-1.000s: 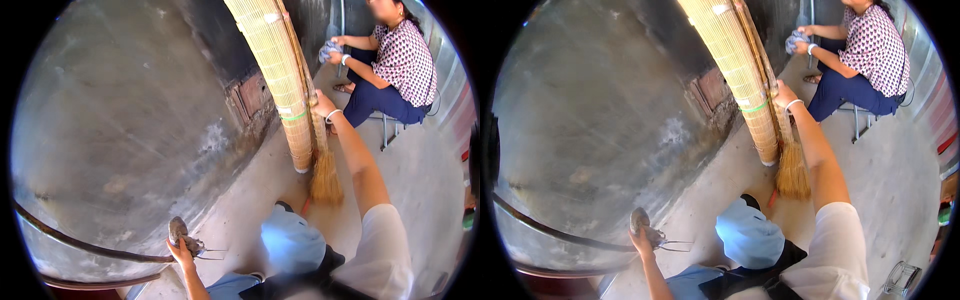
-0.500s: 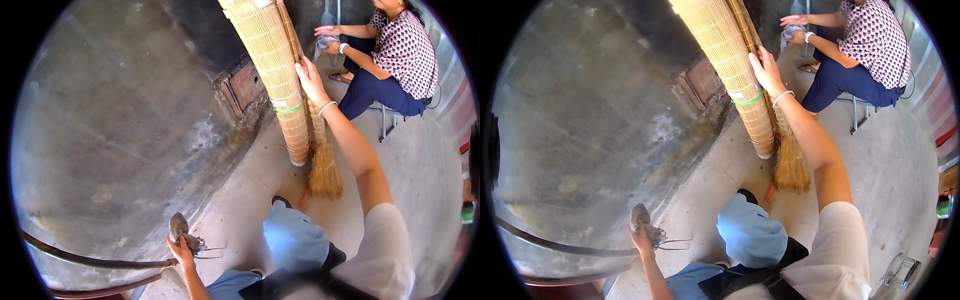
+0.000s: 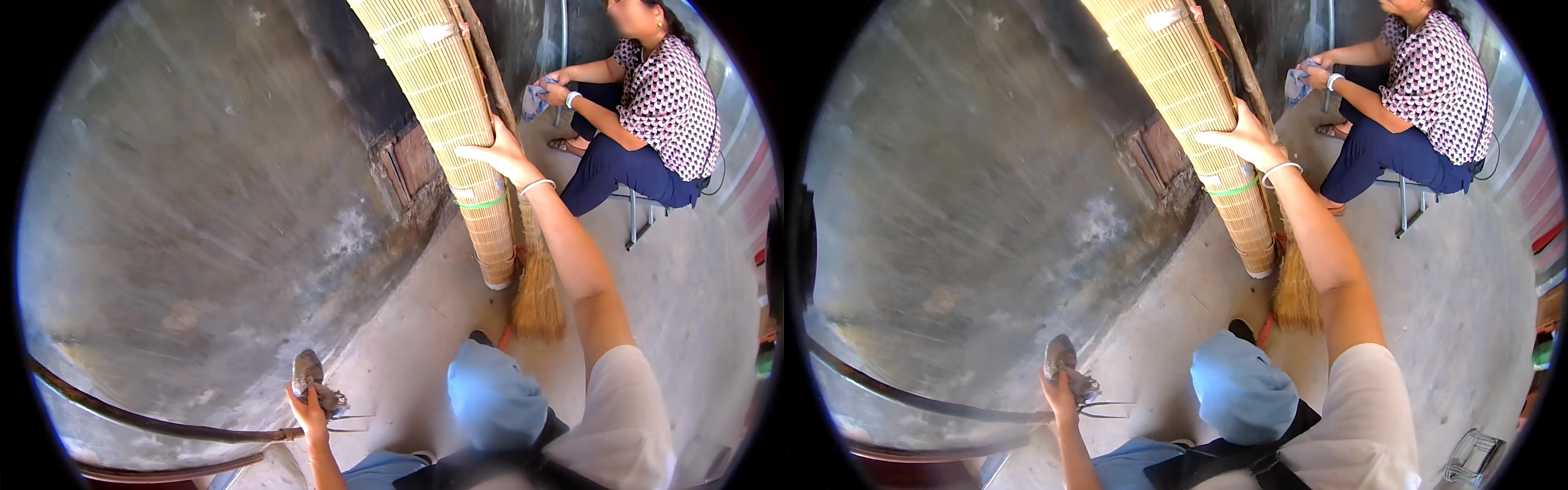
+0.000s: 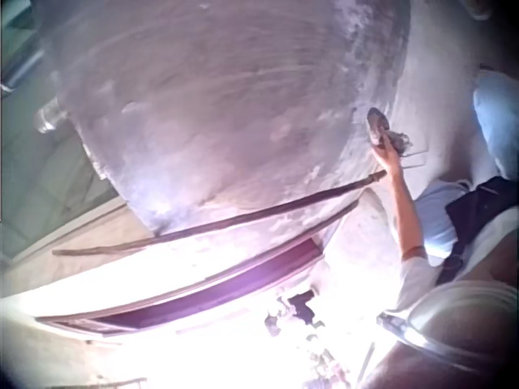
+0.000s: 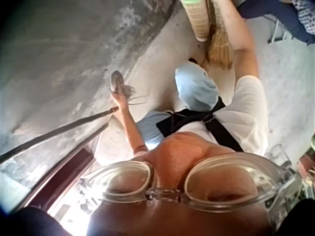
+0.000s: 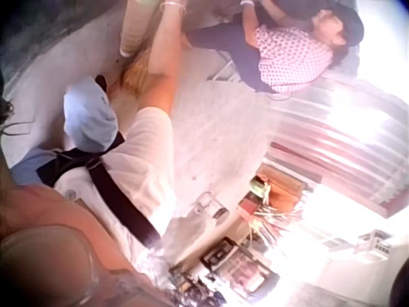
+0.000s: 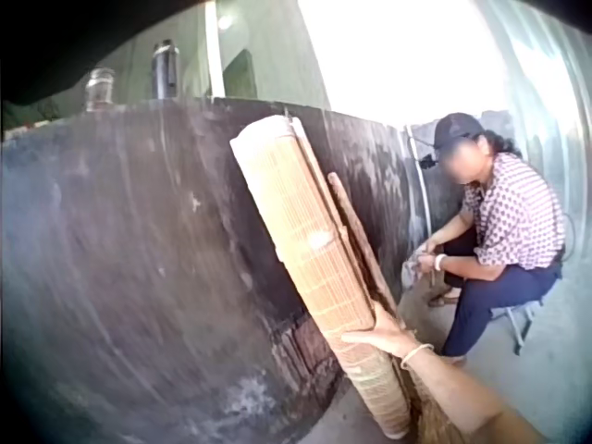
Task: The person wipes a rolled-up bamboo mat with a cloth, cleaning the outer surface and the tied edges while holding the mat upright against a wall.
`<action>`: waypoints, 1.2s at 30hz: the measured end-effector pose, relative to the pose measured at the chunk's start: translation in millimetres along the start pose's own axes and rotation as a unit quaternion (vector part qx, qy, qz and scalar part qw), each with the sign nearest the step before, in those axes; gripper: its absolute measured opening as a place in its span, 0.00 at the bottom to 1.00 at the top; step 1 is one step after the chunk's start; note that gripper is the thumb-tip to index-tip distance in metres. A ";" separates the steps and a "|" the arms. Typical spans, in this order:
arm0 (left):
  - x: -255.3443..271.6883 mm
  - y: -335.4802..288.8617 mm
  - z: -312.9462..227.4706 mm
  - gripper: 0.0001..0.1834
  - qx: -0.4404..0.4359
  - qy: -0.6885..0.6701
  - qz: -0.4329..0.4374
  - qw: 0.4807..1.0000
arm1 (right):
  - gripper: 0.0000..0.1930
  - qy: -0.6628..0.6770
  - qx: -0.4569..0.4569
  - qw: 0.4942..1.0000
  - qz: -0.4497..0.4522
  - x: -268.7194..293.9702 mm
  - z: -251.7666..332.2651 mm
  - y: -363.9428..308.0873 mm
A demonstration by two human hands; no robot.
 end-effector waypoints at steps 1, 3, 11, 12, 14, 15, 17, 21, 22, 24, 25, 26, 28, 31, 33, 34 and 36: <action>-3.1 3.6 -0.1 0.19 -0.016 -0.004 0.014 1.000 | 0.51 0.032 -0.015 0.999 0.015 -3.0 1.0 -4.1; -15.5 8.0 -0.7 0.19 -0.035 0.013 0.026 0.999 | 0.42 0.095 -0.003 0.995 0.017 -0.8 2.1 -11.7; -53.9 -5.0 -68.2 0.18 -0.056 -0.170 0.088 0.980 | 0.47 0.044 0.043 0.996 0.058 -72.5 90.1 -107.3; -61.5 -8.7 -84.2 0.19 -0.058 -0.243 0.081 0.965 | 0.46 0.045 0.054 0.994 0.081 -87.0 103.1 -123.4; -85.8 -10.7 -136.2 0.22 -0.124 -0.258 0.092 0.954 | 0.45 -0.013 0.153 0.976 0.151 -127.8 139.0 -161.1; -89.7 -18.2 -148.1 0.23 -0.097 -0.357 0.070 0.926 | 0.44 0.015 0.156 0.968 0.197 -143.6 147.3 -182.8; -79.2 -15.9 -166.0 0.25 -0.109 -0.462 0.045 0.879 | 0.44 0.056 0.177 0.957 0.223 -169.2 165.2 -189.2; -18.5 -31.8 -197.9 0.22 -0.188 -0.362 -0.011 0.913 | 0.46 0.075 0.189 0.942 0.267 -206.0 202.6 -211.4; -7.2 -27.0 -216.1 0.20 -0.197 -0.350 -0.021 0.915 | 0.46 0.077 0.199 0.936 0.279 -210.8 215.7 -210.9; 8.5 -34.0 -221.5 0.20 -0.211 -0.355 -0.057 0.909 | 0.47 0.132 0.145 0.925 0.325 -220.6 229.8 -214.2; 12.2 -29.0 -220.6 0.20 -0.229 -0.265 -0.073 0.934 | 0.47 0.129 0.122 0.924 0.339 -227.3 225.3 -211.5; 11.1 -24.6 -222.2 0.20 -0.243 -0.175 -0.082 0.951 | 0.48 0.120 0.103 0.915 0.371 -236.5 217.5 -219.3; 17.5 -23.9 -215.1 0.19 -0.297 -0.104 -0.134 0.940 | 0.49 0.174 0.103 0.914 0.353 -257.1 225.1 -222.7; 18.5 -15.1 -209.0 0.21 -0.257 -0.170 -0.115 0.944 | 0.53 0.178 0.116 0.918 0.335 -275.8 219.6 -222.8; 21.5 -12.1 -223.0 0.20 -0.282 -0.161 -0.109 0.939 | 0.52 0.163 0.148 0.927 0.303 -269.8 231.3 -220.3; 15.8 -10.8 -225.1 0.20 -0.272 -0.158 -0.075 0.946 | 0.52 0.165 0.159 0.925 0.303 -267.9 238.4 -220.0; 15.5 -30.0 -229.3 0.21 -0.280 -0.144 -0.080 0.946 | 0.51 0.171 0.081 0.930 0.316 -256.7 224.3 -227.2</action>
Point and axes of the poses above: each hand's wrist, its own y-axis towards the middle knuckle, its own x-axis out of the back of the hand, z = x × y, the point moved 9 cm from there along y, towards the middle knuckle, and after that the axes turned 9 degrees about -y, right-handed, at the moved point
